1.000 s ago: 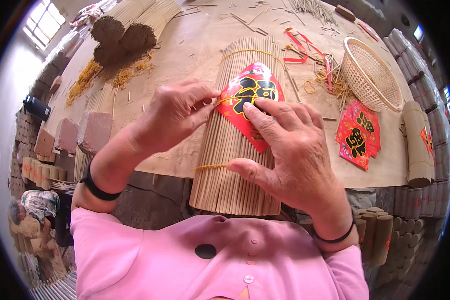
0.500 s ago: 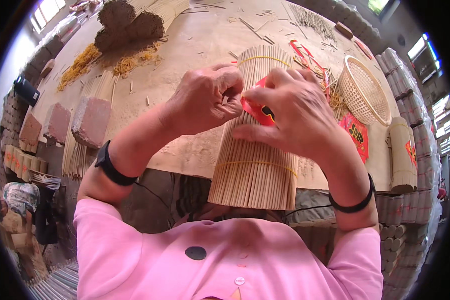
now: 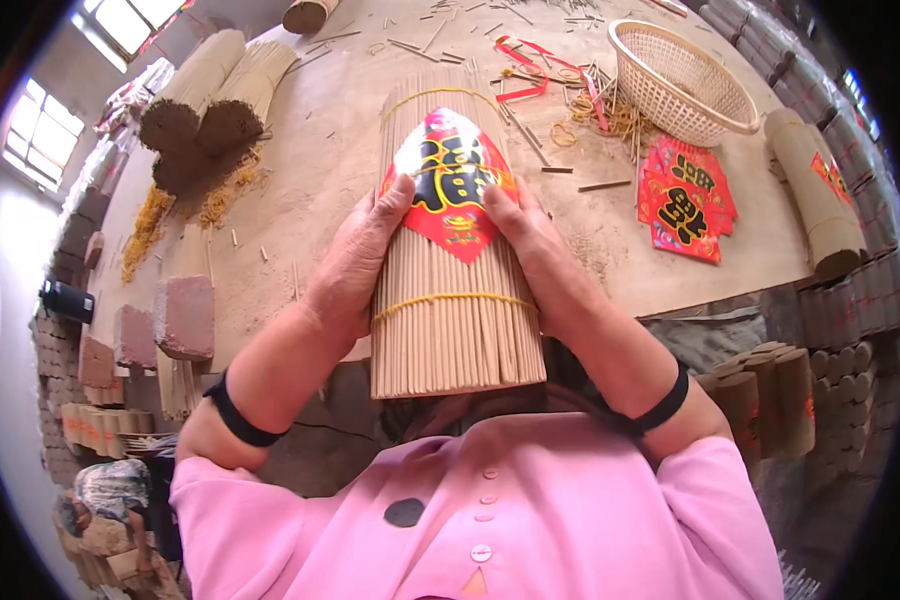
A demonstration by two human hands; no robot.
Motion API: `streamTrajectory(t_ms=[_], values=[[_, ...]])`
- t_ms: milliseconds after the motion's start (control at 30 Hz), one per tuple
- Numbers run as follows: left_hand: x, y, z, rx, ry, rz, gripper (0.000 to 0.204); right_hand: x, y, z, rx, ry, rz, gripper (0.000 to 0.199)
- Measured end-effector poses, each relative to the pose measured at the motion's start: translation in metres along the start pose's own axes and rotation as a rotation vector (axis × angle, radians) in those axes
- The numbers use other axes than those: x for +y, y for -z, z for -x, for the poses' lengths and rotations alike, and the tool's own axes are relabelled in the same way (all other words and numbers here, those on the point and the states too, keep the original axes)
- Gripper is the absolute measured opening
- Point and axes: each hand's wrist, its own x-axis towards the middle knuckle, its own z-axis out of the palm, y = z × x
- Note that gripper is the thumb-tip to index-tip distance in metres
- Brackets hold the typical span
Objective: Bundling incense sticks together using rubber bands and applying decorative labels.
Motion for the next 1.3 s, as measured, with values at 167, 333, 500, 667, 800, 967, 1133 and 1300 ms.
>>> streamTrajectory(t_ms=[167,333,500,667,800,967,1133,1300], values=[[0.001,-0.008,0.009,-0.076,-0.058,0.164,0.067,-0.051,0.003,0.01,-0.034,0.112,0.029,0.074],[0.0,-0.009,0.008,0.237,-0.055,0.224,0.074,-0.046,0.003,-0.005,0.282,-0.078,0.282,0.082],[0.0,-0.008,0.002,-0.092,-0.044,0.252,0.064,-0.029,0.013,-0.009,-0.225,0.152,-0.171,0.079],[0.004,0.002,0.004,-0.076,-0.133,0.182,0.074,-0.032,0.016,-0.017,0.069,0.034,0.407,0.09],[0.004,0.004,0.008,-0.062,-0.102,0.173,0.074,-0.032,0.004,-0.021,-0.056,0.018,0.074,0.095],[0.005,0.004,0.012,-0.032,-0.197,0.088,0.076,-0.039,-0.012,-0.018,0.004,0.025,0.359,0.095],[0.003,0.01,0.017,-0.115,-0.199,0.085,0.075,-0.042,-0.019,-0.022,-0.059,0.12,0.092,0.104],[0.003,0.014,0.023,-0.032,-0.187,0.178,0.077,-0.045,-0.014,-0.02,-0.057,-0.074,0.512,0.102]])
